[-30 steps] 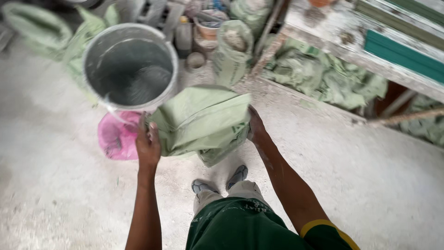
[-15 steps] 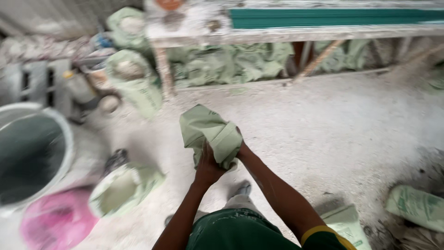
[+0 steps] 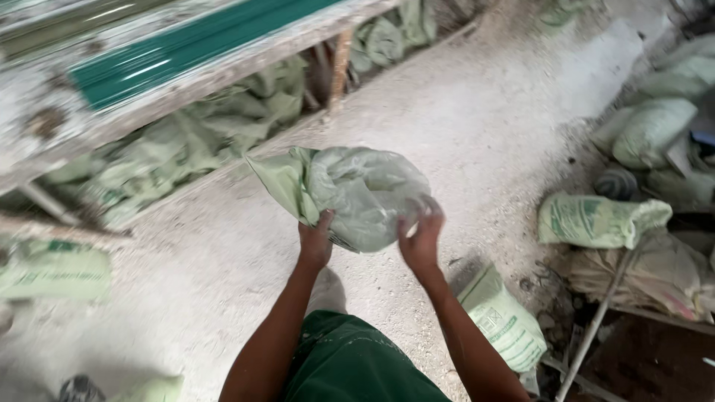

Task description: The person places a bundle of white plastic strips into a bucket, then picks up a sack and walks to a workbench. They retrieve an orange bucket, walk to a tap, and fill the bucket with water using a pink scoop. The person returns to the workbench and places the filled bucket down.

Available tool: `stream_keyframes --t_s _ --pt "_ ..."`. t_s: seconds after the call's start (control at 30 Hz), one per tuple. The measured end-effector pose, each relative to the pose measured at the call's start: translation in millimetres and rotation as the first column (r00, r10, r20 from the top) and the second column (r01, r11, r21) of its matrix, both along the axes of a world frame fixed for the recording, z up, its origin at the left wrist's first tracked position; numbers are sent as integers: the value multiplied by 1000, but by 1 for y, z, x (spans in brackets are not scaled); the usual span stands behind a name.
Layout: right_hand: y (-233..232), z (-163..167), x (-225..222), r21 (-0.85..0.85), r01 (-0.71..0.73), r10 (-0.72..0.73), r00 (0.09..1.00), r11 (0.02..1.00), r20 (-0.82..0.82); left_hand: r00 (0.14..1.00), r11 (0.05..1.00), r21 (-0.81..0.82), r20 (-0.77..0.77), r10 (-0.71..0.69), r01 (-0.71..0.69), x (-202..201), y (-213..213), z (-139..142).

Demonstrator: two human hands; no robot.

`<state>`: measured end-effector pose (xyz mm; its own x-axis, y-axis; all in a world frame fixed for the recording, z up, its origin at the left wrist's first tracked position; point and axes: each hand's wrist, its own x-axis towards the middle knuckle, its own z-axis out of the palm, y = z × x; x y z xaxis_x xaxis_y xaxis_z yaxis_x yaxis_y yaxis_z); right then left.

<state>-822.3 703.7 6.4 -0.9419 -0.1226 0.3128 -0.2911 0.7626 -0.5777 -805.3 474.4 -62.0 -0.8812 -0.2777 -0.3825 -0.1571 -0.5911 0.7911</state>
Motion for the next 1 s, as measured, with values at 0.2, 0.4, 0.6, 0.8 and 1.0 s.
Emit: stream_keyframes --t_s 0.2,0.4,0.6,0.8,1.0 --pt "120 -55 -82 -624 512 72 736 591 673 982 935 324 74 -175 142 -142 70 -13" --pt "191 -77 -196 -757 634 257 714 156 651 879 849 369 145 -454 377 -270 161 -30" --pt "252 -89 -288 -666 725 53 669 177 742 779 791 302 194 -597 532 -398 217 -22" --pt "315 -152 -430 -630 667 0 687 397 727 705 765 137 314 -636 629 -514 297 -59" --pt "362 -143 -547 -355 381 -13 697 854 717 621 699 45 420 -661 714 -586 375 -92"
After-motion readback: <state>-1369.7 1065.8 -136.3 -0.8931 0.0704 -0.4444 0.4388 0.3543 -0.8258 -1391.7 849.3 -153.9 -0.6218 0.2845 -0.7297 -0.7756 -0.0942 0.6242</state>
